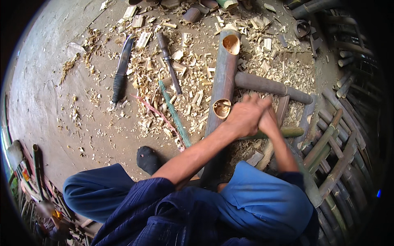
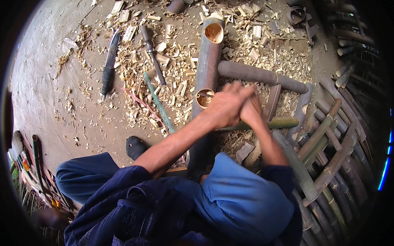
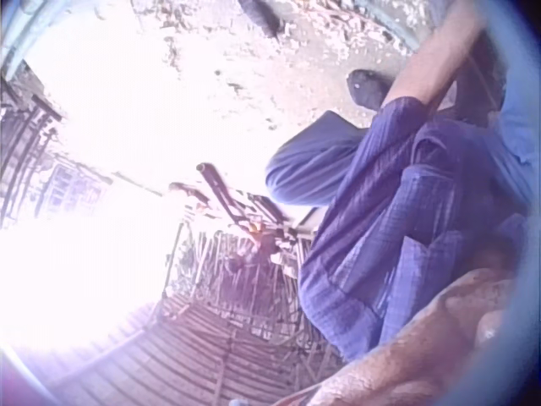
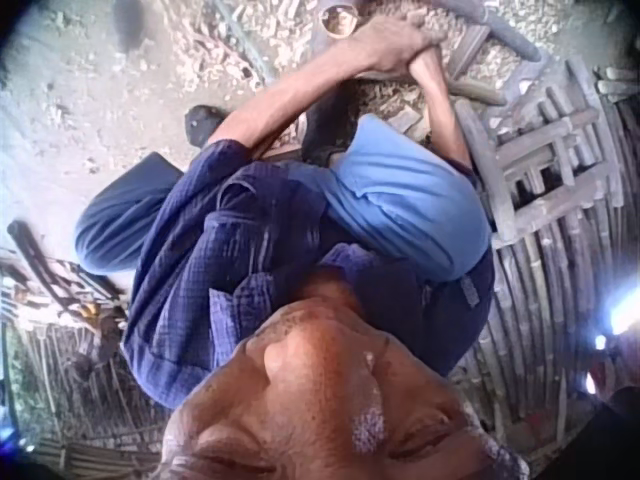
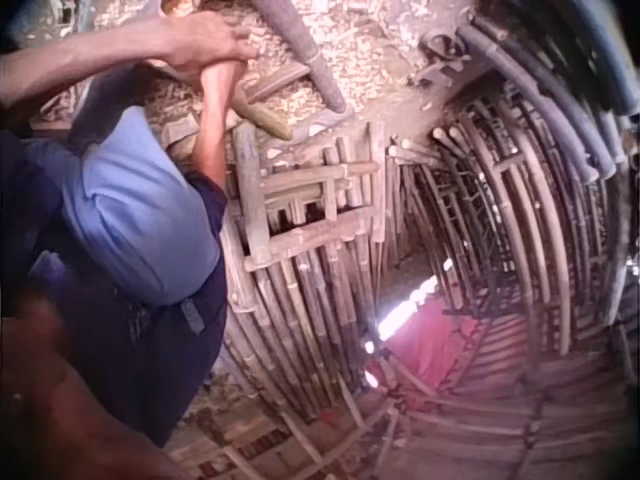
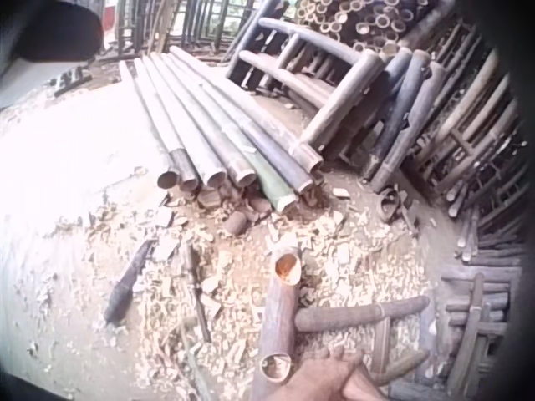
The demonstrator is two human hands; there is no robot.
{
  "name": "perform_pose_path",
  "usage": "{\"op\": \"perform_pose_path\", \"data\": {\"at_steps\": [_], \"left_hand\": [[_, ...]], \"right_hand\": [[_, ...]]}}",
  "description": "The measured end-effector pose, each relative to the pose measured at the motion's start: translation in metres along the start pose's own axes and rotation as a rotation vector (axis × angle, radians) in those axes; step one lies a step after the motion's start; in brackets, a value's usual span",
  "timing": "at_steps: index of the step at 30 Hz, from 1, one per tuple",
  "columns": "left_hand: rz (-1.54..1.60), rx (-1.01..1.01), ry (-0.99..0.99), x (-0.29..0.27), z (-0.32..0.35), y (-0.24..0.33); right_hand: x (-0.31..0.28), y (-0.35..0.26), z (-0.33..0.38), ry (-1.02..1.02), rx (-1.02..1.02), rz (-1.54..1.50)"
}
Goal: The person constructs a piece of bamboo furniture by hand, using a knife to shave and fit bamboo joints and a wooden mallet to secure components together.
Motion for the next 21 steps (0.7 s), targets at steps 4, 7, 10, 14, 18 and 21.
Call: {"op": "perform_pose_path", "data": {"at_steps": [4,7,10,14,18,21], "left_hand": [[-0.052,0.112,-0.346,0.038,-0.017,0.007],[0.004,0.142,-0.115,0.019,-0.016,0.007],[0.111,0.137,0.059,-0.013,-0.016,0.012],[0.115,0.100,0.505,-0.045,0.010,-0.007],[0.266,0.052,0.869,-0.059,0.040,-0.026],[0.190,0.030,1.005,-0.063,0.053,-0.027]], "right_hand": [[0.031,0.059,0.034,-0.059,0.409,-0.519],[0.007,0.042,0.018,-0.097,0.279,-0.244],[-0.022,0.017,0.000,-0.025,0.039,-0.007],[-0.034,-0.052,-0.029,0.044,-0.376,0.380],[-0.008,-0.108,-0.047,0.096,-0.618,0.718],[-0.007,-0.131,-0.035,0.167,-0.802,0.755]]}}
Point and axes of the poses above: each hand's wrist, its own z-axis away from the middle knuckle, its own x-axis out of the palm, y = z × x, the point moved 7 cm from there along -z, towards the middle knuckle, and after that the axes turned 9 degrees about x, right-handed, at the moved point
